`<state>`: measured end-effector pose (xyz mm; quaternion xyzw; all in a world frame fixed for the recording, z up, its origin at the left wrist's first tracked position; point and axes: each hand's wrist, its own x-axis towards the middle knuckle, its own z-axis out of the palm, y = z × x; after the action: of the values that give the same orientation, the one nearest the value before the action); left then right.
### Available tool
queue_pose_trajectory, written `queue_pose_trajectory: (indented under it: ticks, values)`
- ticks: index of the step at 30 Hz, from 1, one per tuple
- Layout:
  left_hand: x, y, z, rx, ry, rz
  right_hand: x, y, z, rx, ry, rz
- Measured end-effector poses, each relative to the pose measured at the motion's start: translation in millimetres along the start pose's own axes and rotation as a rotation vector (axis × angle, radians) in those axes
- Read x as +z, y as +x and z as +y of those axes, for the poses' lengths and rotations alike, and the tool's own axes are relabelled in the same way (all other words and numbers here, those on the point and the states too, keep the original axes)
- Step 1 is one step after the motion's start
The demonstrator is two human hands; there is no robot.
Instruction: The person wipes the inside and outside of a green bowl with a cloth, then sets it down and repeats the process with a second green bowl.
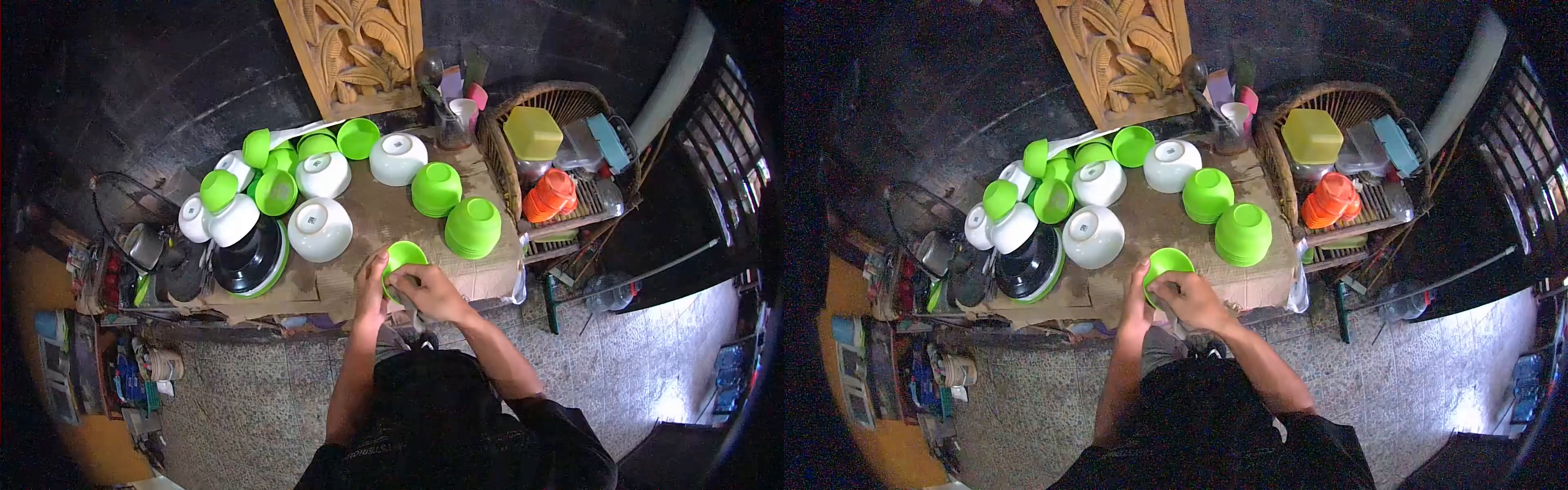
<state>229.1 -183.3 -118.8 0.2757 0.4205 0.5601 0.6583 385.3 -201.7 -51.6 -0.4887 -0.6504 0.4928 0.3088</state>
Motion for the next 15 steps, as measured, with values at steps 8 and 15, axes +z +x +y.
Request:
queue_pose_trajectory:
  ticks: [8, 15]
  values:
    - [-5, 5, -7, -0.018, -0.039, 0.097, 7, 23, 27, -0.325, -0.065, 0.120]
    - [-7, 0, -10, -0.054, -0.113, 0.040, -1, 14, 19, -0.336, -0.875, 0.058]
